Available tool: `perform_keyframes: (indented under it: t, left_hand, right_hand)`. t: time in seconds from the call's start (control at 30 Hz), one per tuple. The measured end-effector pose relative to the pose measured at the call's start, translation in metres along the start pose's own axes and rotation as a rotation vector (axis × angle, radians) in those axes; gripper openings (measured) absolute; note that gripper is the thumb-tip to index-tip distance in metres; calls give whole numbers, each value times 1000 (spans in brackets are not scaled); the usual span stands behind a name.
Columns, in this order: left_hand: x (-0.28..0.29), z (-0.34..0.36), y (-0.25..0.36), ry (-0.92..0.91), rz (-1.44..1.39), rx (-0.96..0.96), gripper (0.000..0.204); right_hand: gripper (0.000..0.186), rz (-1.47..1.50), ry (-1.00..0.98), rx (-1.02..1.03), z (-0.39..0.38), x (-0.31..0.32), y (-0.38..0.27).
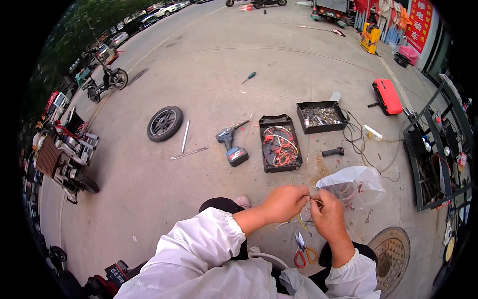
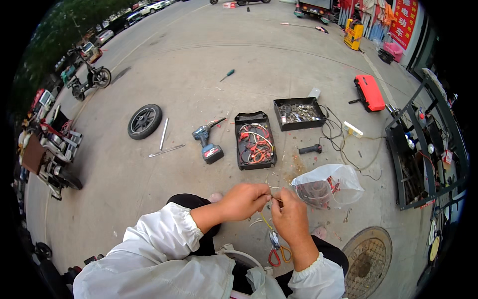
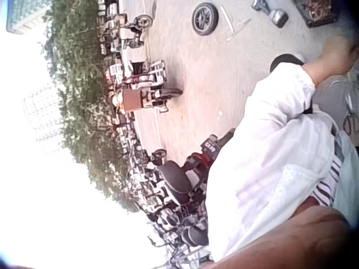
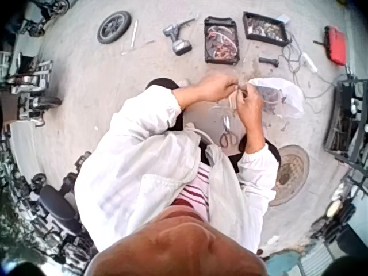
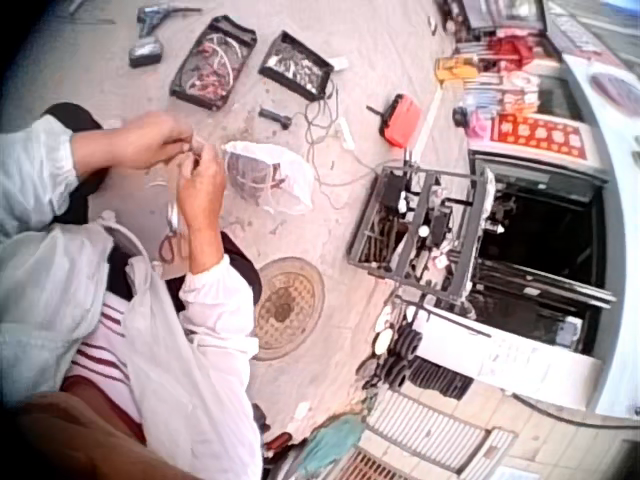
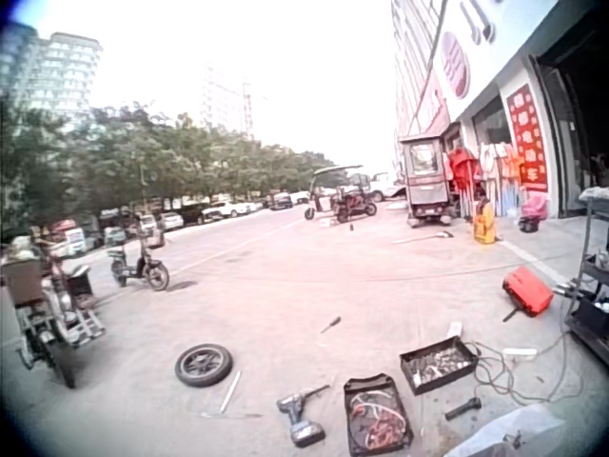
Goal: The person strips the insulation from a yellow wire using pliers, twists the exposed strands, and then uses a soldering iron to tin the wire ends. The work is performed while seated on the ground in an outdoor workshop area.
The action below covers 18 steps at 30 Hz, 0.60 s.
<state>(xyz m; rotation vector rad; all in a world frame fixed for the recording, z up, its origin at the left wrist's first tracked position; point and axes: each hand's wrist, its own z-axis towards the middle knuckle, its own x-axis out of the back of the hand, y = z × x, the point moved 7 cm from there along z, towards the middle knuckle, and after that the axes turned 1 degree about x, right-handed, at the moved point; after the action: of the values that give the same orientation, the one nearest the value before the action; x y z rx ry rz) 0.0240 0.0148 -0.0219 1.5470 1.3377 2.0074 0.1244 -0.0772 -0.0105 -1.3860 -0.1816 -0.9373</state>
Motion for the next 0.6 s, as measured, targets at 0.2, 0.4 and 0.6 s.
perform_keyframes:
  t: [0.2,0.4,0.6]
  left_hand:
    - [-15,-7,-6,61,159,-28,14]
    - [-29,-9,-14,-57,104,-61,10]
    - [-45,-8,-27,-86,157,-83,13]
  right_hand:
    - [5,221,-33,-435,-19,-28,47]
    - [14,209,-283,-366,-25,-48,51]
    - [17,-25,-187,-98,-17,-40,18]
